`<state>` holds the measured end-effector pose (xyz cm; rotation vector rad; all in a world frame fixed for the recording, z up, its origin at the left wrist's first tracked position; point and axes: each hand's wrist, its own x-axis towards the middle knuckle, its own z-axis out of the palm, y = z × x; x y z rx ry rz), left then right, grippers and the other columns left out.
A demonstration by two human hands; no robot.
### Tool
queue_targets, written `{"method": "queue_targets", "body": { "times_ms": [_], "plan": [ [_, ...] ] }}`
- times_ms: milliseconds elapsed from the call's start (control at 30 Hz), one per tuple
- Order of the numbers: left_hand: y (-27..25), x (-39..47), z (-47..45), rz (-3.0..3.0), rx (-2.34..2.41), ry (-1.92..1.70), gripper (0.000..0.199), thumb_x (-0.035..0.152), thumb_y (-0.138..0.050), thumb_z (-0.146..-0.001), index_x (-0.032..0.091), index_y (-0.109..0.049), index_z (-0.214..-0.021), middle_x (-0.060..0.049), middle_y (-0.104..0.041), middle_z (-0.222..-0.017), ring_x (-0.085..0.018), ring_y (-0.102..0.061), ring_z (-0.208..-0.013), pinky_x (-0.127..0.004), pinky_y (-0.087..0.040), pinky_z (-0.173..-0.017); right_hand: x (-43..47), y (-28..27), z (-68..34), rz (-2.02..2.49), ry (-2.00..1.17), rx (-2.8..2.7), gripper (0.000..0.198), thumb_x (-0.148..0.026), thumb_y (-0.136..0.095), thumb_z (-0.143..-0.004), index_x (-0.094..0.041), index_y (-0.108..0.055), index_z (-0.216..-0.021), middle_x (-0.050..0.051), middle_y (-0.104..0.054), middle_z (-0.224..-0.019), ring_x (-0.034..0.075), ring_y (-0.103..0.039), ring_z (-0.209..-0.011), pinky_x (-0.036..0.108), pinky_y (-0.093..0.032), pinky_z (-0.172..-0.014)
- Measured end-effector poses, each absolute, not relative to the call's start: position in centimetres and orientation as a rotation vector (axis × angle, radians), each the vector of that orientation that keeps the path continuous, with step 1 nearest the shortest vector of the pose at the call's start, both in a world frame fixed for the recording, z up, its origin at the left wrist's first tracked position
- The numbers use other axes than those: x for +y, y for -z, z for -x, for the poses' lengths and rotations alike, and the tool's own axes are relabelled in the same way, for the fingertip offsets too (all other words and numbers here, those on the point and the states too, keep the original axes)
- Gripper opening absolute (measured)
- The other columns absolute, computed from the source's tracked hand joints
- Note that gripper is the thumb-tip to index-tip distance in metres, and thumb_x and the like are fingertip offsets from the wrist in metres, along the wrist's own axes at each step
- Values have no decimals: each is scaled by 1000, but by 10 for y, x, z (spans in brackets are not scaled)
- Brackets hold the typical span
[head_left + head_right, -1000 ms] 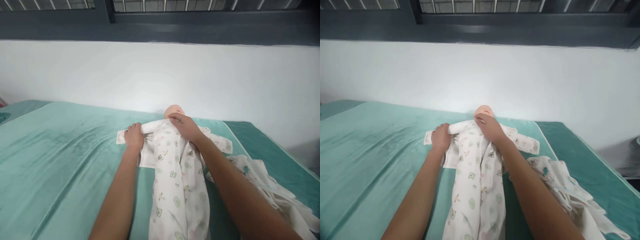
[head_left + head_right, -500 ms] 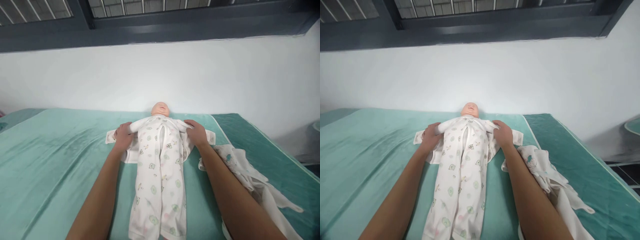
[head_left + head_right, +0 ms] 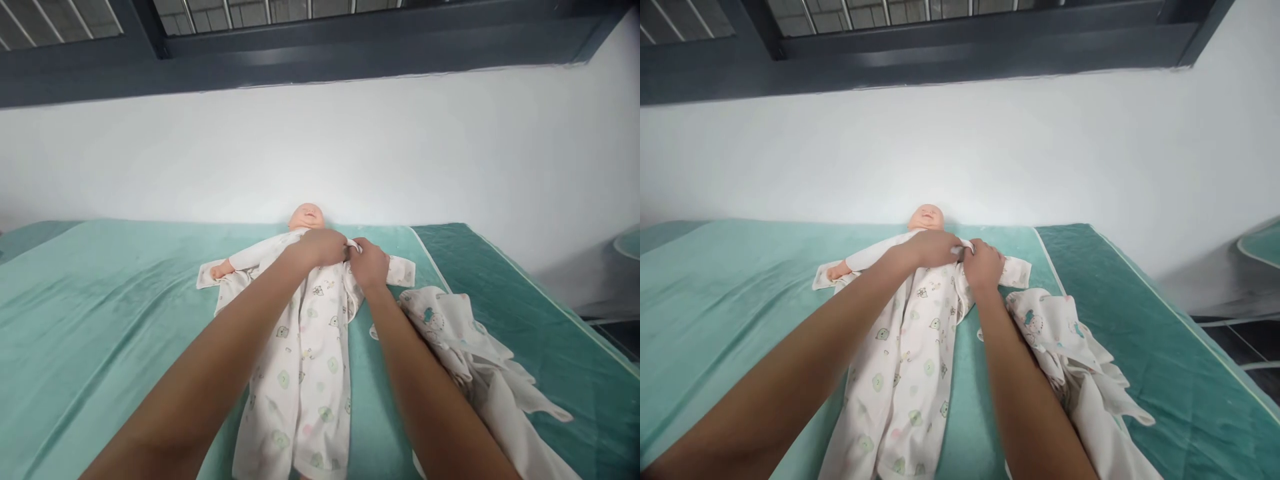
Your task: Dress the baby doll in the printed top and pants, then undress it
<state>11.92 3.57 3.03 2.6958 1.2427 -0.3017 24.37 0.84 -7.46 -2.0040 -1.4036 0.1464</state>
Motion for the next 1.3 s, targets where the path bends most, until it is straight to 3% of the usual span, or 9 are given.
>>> {"method": "queue_targets", "body": {
  "times_ms": [167,333,500,700,967,1300],
  "plan": [
    [-11,52,-158,-2757,1277,550,26,19,-58,-78,19,-74,-99,-13,-74,-104,-28,-69,-94,-38,-50,-84,10,76,-244,2003,-155,-1419,34,-27,-44,-92,-21,-67,-116,13,-73,-109,29,-62,-109,44,-36,-97],
    [1,59,-164,-2806,1358,549,33,17,-60,-77,19,-69,-109,-15,-70,-118,-31,-66,-105,-43,-49,-89,10,75,-249,1962,-220,-1408,37,-21,-42,-90,-24,-67,-117,10,-73,-111,28,-61,-110,43,-35,-99],
    [-3,62,-151,-2814,1412,576,38,17,-62,-75,18,-67,-113,-16,-72,-109,-32,-67,-100,-44,-49,-86,8,77,-251,1992,-262,-1286,41,-19,-40,-87,-25,-67,-117,8,-72,-112,27,-62,-109,43,-38,-99],
    [5,61,-158,-2886,1225,577,32,20,-65,-75,21,-69,-107,-12,-72,-111,-30,-67,-102,-40,-49,-89,9,80,-247,2074,-193,-1274,37,-25,-43,-88,-23,-69,-114,11,-72,-112,30,-61,-111,53,-29,-107],
    [6,67,-148,-3008,1155,499,39,16,-61,-78,20,-63,-116,-13,-70,-114,-30,-64,-105,-41,-47,-88,4,79,-254,2025,-250,-1220,38,-22,-38,-89,-24,-67,-113,10,-72,-100,27,-64,-97,43,-41,-93],
    [-39,45,-106,-3107,1385,464,33,5,-53,-81,15,-60,-113,-15,-65,-116,-29,-58,-108,-39,-44,-84,11,99,-270,1653,-469,-925,38,-20,-45,-71,-18,-66,-103,10,-70,-102,24,-64,-91,35,-51,-78]
  ]
}}
